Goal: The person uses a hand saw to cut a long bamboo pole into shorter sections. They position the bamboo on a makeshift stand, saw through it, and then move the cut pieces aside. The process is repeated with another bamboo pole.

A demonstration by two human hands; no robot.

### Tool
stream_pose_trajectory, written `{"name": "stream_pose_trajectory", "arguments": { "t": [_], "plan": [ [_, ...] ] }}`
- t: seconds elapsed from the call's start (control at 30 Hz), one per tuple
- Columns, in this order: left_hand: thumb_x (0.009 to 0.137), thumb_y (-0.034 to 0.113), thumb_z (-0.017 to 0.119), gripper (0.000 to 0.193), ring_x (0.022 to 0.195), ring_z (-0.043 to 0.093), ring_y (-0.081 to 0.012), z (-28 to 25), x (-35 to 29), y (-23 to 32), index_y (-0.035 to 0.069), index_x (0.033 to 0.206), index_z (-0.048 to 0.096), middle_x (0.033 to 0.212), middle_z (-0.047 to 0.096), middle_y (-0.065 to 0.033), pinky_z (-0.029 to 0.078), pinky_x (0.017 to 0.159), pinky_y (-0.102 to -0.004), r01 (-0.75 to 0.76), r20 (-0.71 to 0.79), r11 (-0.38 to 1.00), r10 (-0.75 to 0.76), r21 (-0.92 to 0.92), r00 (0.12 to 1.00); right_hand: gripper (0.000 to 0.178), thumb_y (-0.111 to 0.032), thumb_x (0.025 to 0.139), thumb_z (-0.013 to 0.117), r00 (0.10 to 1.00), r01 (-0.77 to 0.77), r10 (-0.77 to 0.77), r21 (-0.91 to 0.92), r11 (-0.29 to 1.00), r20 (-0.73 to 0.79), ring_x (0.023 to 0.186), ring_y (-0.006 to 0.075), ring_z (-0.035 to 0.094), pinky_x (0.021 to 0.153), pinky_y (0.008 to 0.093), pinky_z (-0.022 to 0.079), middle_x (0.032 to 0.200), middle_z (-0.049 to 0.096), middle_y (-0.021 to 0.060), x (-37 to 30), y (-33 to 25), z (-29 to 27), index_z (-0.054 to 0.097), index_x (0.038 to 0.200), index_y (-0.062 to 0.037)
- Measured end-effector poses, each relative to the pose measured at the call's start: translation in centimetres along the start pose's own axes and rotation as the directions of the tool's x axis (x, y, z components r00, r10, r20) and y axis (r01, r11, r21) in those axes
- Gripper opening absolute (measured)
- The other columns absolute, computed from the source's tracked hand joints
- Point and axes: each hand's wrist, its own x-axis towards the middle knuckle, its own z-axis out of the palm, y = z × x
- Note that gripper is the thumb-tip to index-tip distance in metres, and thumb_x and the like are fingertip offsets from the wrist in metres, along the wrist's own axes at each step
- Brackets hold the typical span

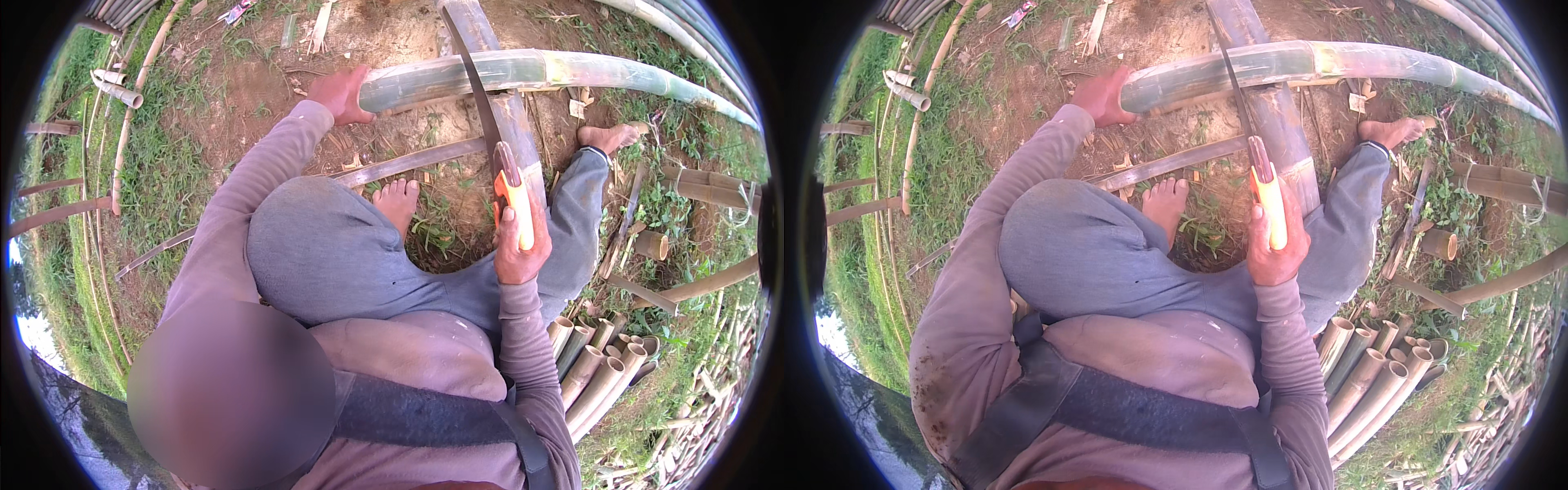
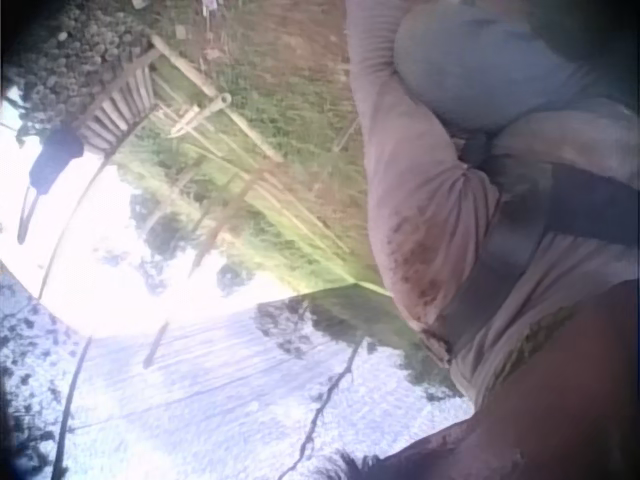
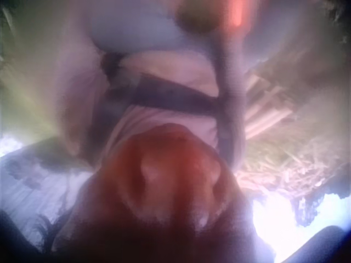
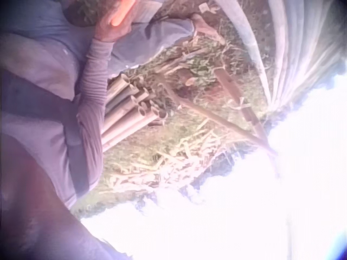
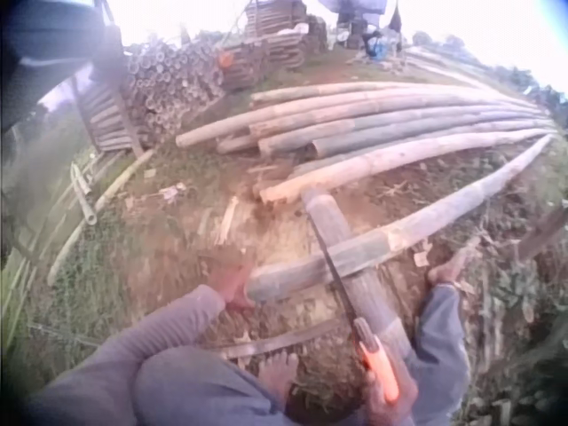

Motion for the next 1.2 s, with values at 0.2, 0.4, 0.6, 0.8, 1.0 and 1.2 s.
{"name": "stream_pose_trajectory", "arguments": {
  "t": [0.2, 0.4, 0.6, 0.8, 1.0, 1.2],
  "plan": [
    [0.077, 0.055, 0.09, 0.093, 0.121, 0.069, -0.0398, 1.5, -0.5, -1.0, 0.01, 0.147, 0.049, 0.132, 0.068, -0.0188, 0.056, 0.103, -0.0539, -0.055, -0.089, 0.997, 0.05, -0.058, 0.995, 0.048, -0.018, 0.106, 0.068, 0.99, -0.141, 0.135, 0.148, 0.979, 0.05, 0.121, 0.0312, 0.073, 0.099, 0.0425, 0.059, 0.136, 0.071, 0.0244, -5.7, -0.5, -3.6, 0.059, 0.145, 0.0081],
    [0.074, 0.053, 0.09, 0.098, 0.126, 0.067, -0.0384, 0.5, -0.3, 0.1, 0.01, 0.151, 0.049, 0.141, 0.065, -0.0186, 0.053, 0.105, -0.0553, -0.027, -0.068, 0.999, 0.024, -0.038, 0.997, 0.043, -0.015, 0.104, 0.071, 0.992, 0.126, -0.126, -0.008, 0.992, -0.027, 0.114, 0.0285, 0.074, 0.098, 0.0382, 0.057, 0.127, 0.075, 0.0221, 6.2, 2.0, 4.0, 0.064, 0.14, 0.0071],
    [0.076, 0.054, 0.089, 0.102, 0.128, 0.066, -0.0379, -0.5, -0.5, 0.0, 0.011, 0.157, 0.044, 0.144, 0.063, -0.0187, 0.053, 0.108, -0.0553, -0.01, -0.025, 0.999, 0.01, -0.033, 1.0, 0.043, -0.016, 0.103, 0.072, 0.999, -0.023, 0.025, 0.052, 0.998, -0.032, 0.113, 0.0274, 0.075, 0.098, 0.0382, 0.057, 0.127, 0.076, 0.0202, 4.4, 1.5, 3.0, 0.066, 0.139, 0.0065],
    [0.078, 0.053, 0.089, 0.094, 0.121, 0.07, -0.0385, 1.8, -0.8, -1.1, 0.01, 0.151, 0.048, 0.135, 0.066, -0.019, 0.057, 0.104, -0.0533, -0.032, -0.074, 0.999, 0.029, -0.03, 0.997, 0.053, -0.034, 0.106, 0.068, 0.951, -0.301, 0.29, 0.106, 0.948, 0.103, 0.096, 0.0246, 0.075, 0.088, 0.0386, 0.06, 0.124, 0.077, 0.0183, -6.9, -2.6, -4.7, 0.065, 0.14, 0.0062],
    [0.076, 0.05, 0.09, 0.097, 0.123, 0.068, -0.0398, 0.6, -0.3, -0.1, 0.01, 0.153, 0.047, 0.139, 0.064, -0.0192, 0.054, 0.106, -0.0542, -0.015, -0.03, 0.997, 0.013, -0.077, 0.999, 0.042, -0.025, 0.105, 0.073, 0.995, -0.093, 0.096, 0.072, 0.993, -0.036, 0.082, 0.0154, 0.071, 0.074, 0.0303, 0.058, 0.111, 0.078, 0.0147, 5.1, 3.2, 3.9, 0.069, 0.134, 0.0051],
    [0.075, 0.049, 0.09, 0.096, 0.123, 0.067, -0.0403, 0.7, -0.3, -0.8, 0.011, 0.153, 0.047, 0.139, 0.064, -0.0188, 0.054, 0.106, -0.0531, -0.056, -0.171, 0.997, 0.048, -0.044, 0.984, 0.042, -0.02, 0.105, 0.072, 0.991, -0.129, 0.131, 0.165, 0.978, 0.001, 0.093, 0.0189, 0.073, 0.082, 0.0335, 0.059, 0.117, 0.076, 0.0165, 6.9, 0.6, 4.6, 0.067, 0.137, 0.0062]
  ]
}}
